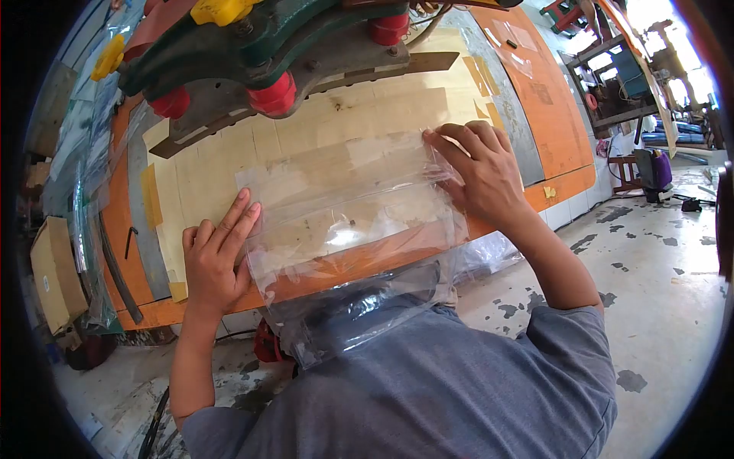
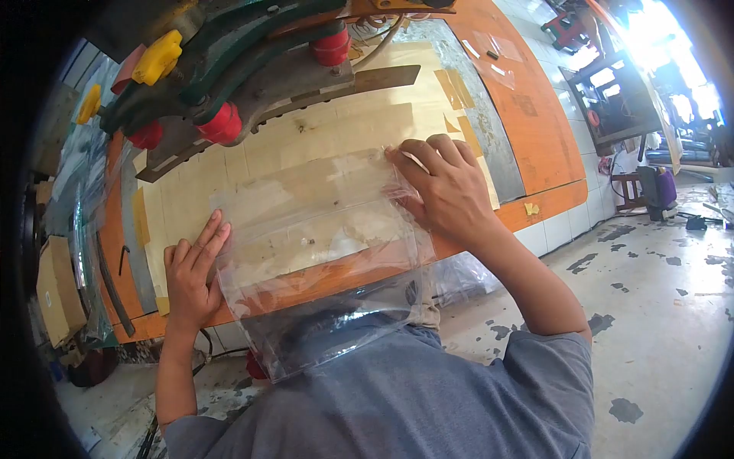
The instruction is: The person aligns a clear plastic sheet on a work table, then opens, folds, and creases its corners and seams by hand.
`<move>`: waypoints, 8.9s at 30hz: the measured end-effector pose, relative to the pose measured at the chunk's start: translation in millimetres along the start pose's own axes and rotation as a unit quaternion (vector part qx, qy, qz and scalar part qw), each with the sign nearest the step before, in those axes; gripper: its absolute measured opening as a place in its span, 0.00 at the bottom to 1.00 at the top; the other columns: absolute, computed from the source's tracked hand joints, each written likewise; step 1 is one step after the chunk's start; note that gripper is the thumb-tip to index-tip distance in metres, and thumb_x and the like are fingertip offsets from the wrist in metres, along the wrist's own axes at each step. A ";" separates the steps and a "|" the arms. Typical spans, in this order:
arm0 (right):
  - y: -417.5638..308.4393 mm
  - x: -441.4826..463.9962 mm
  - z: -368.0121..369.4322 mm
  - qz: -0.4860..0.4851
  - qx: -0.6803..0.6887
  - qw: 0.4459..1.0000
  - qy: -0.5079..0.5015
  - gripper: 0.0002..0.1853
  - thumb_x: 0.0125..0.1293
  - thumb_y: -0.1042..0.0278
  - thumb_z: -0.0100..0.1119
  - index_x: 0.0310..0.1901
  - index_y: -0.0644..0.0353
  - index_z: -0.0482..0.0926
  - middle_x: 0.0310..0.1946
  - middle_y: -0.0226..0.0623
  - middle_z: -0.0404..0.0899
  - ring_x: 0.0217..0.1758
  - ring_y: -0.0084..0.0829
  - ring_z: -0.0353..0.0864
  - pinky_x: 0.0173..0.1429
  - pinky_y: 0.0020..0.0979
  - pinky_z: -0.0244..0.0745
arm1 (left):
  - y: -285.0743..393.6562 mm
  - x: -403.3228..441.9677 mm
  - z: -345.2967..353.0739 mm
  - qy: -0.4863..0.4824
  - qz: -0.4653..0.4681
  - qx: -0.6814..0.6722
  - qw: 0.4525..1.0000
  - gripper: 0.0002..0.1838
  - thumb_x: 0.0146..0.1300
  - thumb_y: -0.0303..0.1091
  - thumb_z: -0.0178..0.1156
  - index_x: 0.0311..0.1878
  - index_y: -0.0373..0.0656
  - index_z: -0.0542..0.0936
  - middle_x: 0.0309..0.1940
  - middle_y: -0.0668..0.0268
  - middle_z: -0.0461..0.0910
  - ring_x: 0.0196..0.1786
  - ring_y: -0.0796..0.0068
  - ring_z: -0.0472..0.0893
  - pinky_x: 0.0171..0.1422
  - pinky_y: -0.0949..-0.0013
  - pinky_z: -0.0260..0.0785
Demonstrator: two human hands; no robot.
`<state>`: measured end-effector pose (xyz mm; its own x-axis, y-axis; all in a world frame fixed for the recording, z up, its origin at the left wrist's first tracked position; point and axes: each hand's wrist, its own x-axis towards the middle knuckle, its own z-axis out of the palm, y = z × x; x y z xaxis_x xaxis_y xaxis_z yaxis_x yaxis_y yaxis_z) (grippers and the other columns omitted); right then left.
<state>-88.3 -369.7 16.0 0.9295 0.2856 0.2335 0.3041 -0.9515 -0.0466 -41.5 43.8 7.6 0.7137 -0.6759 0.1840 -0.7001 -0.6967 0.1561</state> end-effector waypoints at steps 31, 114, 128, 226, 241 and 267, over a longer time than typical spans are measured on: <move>15.0 50.1 18.6 0.072 0.029 0.997 0.014 0.25 0.66 0.61 0.68 0.67 0.41 0.82 0.32 0.34 0.72 0.40 0.36 0.75 0.49 0.41 0.73 | -34.0 37.3 8.2 0.033 -0.011 -0.015 0.999 0.27 0.61 0.37 0.70 0.66 0.55 0.82 0.75 0.73 0.74 0.37 0.71 0.84 0.45 0.67 0.64; 21.1 57.3 26.6 0.108 0.084 0.988 0.077 0.17 0.70 0.54 0.66 0.58 0.44 0.87 0.28 0.35 0.74 0.36 0.39 0.79 0.43 0.42 0.75 | -37.1 55.5 10.2 0.020 -0.047 -0.086 0.995 0.22 0.65 0.29 0.65 0.62 0.46 0.80 0.75 0.67 0.74 0.64 0.62 0.83 0.52 0.62 0.69; 20.9 54.2 27.5 0.109 0.087 0.988 0.071 0.17 0.70 0.54 0.66 0.59 0.44 0.87 0.28 0.35 0.75 0.38 0.39 0.80 0.45 0.42 0.75 | -38.2 55.7 12.1 0.034 -0.041 -0.076 0.996 0.23 0.62 0.31 0.67 0.62 0.49 0.81 0.74 0.69 0.75 0.57 0.67 0.86 0.45 0.65 0.66; 20.3 56.8 31.0 0.115 0.089 0.987 0.064 0.18 0.71 0.52 0.65 0.59 0.42 0.87 0.27 0.35 0.74 0.35 0.39 0.80 0.42 0.42 0.74 | -40.1 52.8 10.6 0.029 -0.051 -0.091 0.994 0.27 0.59 0.25 0.67 0.64 0.48 0.78 0.76 0.75 0.73 0.63 0.69 0.84 0.50 0.66 0.68; 20.3 57.0 31.8 0.117 0.083 0.988 0.060 0.17 0.71 0.53 0.64 0.59 0.43 0.87 0.27 0.35 0.74 0.35 0.39 0.79 0.42 0.43 0.74 | -41.3 52.8 9.8 0.031 -0.043 -0.075 0.996 0.27 0.61 0.26 0.66 0.65 0.49 0.77 0.76 0.74 0.73 0.62 0.68 0.84 0.50 0.64 0.68; 9.7 61.1 24.0 0.140 0.105 0.984 0.040 0.19 0.72 0.58 0.66 0.62 0.47 0.86 0.26 0.37 0.70 0.28 0.37 0.73 0.39 0.41 0.70 | -43.2 47.4 11.6 0.039 -0.060 -0.069 0.995 0.21 0.67 0.41 0.67 0.62 0.50 0.80 0.73 0.76 0.76 0.50 0.66 0.88 0.48 0.62 0.73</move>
<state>-23.5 -358.6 6.5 0.9659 -0.0021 0.2590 0.0830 -0.9447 -0.3172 22.9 39.0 -1.7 0.7922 -0.5653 0.2300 -0.6102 -0.7280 0.3125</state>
